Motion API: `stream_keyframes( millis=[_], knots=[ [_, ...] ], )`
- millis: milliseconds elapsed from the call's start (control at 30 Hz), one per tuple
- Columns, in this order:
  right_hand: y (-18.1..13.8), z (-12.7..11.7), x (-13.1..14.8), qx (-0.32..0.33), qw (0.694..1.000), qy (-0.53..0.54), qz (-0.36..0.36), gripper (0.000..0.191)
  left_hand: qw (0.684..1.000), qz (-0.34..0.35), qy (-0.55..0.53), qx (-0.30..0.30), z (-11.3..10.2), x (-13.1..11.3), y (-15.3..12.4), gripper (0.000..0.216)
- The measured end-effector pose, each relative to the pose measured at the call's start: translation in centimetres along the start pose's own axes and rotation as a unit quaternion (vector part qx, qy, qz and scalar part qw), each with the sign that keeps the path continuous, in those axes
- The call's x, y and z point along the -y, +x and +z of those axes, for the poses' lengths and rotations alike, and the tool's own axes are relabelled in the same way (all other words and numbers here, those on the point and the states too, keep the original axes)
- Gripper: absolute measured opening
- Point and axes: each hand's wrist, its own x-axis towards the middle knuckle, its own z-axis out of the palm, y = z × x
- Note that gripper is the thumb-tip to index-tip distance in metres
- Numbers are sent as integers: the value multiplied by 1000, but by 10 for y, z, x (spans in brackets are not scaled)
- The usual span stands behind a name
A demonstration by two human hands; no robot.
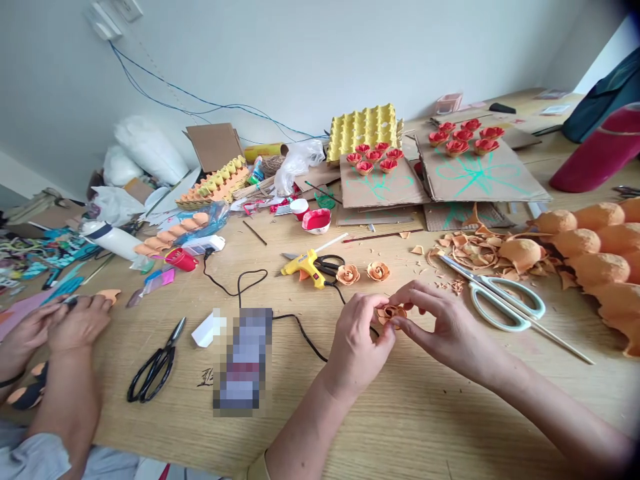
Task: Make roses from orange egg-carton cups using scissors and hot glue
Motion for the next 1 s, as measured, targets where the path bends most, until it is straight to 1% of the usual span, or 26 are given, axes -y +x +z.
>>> stream_keyframes(
  millis=[100, 233, 267, 333, 367, 433, 500, 533, 567, 633, 733, 867, 1000],
  knots=[
    [-1, 0, -2, 8, 1000, -9, -22, 9, 1000, 5, 11, 4, 1, 2, -2, 32],
    [-2, -2, -3, -8, 999, -31, -36, 11, 999, 27, -14, 34, -1, 2, -1, 25],
    [-3, -3, -3, -13, 999, -36, -37, 12, 999, 29, -16, 31, -4, 3, 0, 24],
    [-5, -8, -4, -30, 998, -43, -32, 13, 1000, 15, 16, -2, -11, 7, 4, 25],
    [-7, -11, -4, -40, 998, -46, -27, 13, 998, -7, 52, -30, -16, 12, 6, 25],
    [-12, -17, -6, -60, 997, -53, -13, 13, 980, -92, 154, -91, -27, 26, 9, 28],
    [-19, -23, -9, -73, 996, -56, -2, 14, 954, -170, 228, -99, -36, 45, 12, 36],
    [-23, -25, -11, -78, 995, -58, 4, 14, 945, -194, 246, -95, -39, 54, 12, 41],
    [-27, -26, -13, -83, 995, -59, 10, 14, 943, -201, 252, -86, -40, 63, 12, 45],
    [-33, -28, -17, -93, 994, -58, 17, 15, 949, -189, 243, -71, -39, 77, 13, 44],
    [-39, -27, -20, -101, 994, -47, 17, 16, 954, -166, 241, -63, -30, 86, 15, 37],
    [-40, -28, -17, -102, 994, -28, 15, 16, 955, -130, 260, -51, -23, 85, 23, 35],
    [-40, -29, -12, -97, 995, -11, 5, 13, 949, -112, 296, -12, -23, 80, 35, 33]
  ],
)
